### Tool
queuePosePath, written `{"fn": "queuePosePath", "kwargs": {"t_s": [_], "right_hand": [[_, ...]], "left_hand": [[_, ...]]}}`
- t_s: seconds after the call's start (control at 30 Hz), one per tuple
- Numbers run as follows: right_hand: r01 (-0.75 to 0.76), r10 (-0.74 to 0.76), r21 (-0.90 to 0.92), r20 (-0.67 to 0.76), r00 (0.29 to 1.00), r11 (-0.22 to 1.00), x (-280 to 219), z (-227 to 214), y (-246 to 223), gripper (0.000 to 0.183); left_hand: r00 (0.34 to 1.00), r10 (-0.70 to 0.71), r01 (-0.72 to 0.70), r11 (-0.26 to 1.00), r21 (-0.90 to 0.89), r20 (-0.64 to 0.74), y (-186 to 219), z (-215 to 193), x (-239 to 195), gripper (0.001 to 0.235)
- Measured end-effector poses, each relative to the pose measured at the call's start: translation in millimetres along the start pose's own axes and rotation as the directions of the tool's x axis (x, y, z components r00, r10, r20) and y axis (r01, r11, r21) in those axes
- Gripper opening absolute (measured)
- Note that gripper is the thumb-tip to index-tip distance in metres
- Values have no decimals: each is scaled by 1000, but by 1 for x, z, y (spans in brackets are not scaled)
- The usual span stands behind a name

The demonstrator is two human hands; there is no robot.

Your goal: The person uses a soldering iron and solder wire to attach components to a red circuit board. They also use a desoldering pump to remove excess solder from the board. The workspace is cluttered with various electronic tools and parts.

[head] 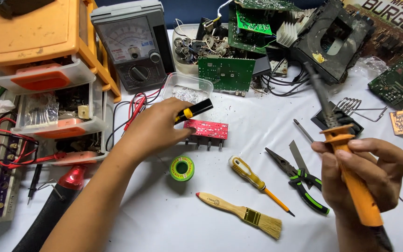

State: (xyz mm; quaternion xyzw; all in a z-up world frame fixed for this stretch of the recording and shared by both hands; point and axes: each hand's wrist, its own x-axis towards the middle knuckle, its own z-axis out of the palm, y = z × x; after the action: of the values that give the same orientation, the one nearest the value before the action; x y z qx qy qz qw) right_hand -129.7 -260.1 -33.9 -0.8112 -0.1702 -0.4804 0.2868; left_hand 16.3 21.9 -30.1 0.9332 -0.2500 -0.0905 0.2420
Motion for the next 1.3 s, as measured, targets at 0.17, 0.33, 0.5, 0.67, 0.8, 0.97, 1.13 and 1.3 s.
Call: {"fn": "queuePosePath", "kwargs": {"t_s": [0.17, 0.33, 0.5, 0.67, 0.8, 0.97, 1.13, 1.3], "right_hand": [[-14, 18, -78, 48, 999, 997, -4, -14, 13, 22], [-81, 81, -4, 46, 996, 997, -1, -22, 27, 23], [-323, 333, 298, 17, 943, 898, 0, -23, 43, 23], [-541, 614, 444, -25, 789, 714, 7, -18, 31, 24], [-553, 736, 607, -81, 672, 571, 19, -6, 19, 25], [-547, 792, 682, -79, 606, 486, 27, 8, 19, 24], [-526, 837, 760, -43, 545, 381, 26, 22, 15, 27], [-560, 823, 738, 12, 569, 376, 17, 27, 11, 24]], "left_hand": [[998, -19, 19, 1000, 12, 53, 5, -1, -2, 53], [991, -69, 61, 995, 78, 116, 6, 5, -2, 42], [994, -19, 15, 999, 41, 105, 4, 12, -3, 36], [994, -47, 44, 998, 39, 98, 10, 6, -11, 46], [998, -54, 51, 993, -102, -28, 21, -21, -25, 43], [972, 163, -192, 967, -165, -172, 45, -30, -64, 33], [812, 560, -574, 817, -49, -164, 70, 27, -109, 12], [795, 605, -585, 784, 208, -47, 56, 64, -139, 20]]}}
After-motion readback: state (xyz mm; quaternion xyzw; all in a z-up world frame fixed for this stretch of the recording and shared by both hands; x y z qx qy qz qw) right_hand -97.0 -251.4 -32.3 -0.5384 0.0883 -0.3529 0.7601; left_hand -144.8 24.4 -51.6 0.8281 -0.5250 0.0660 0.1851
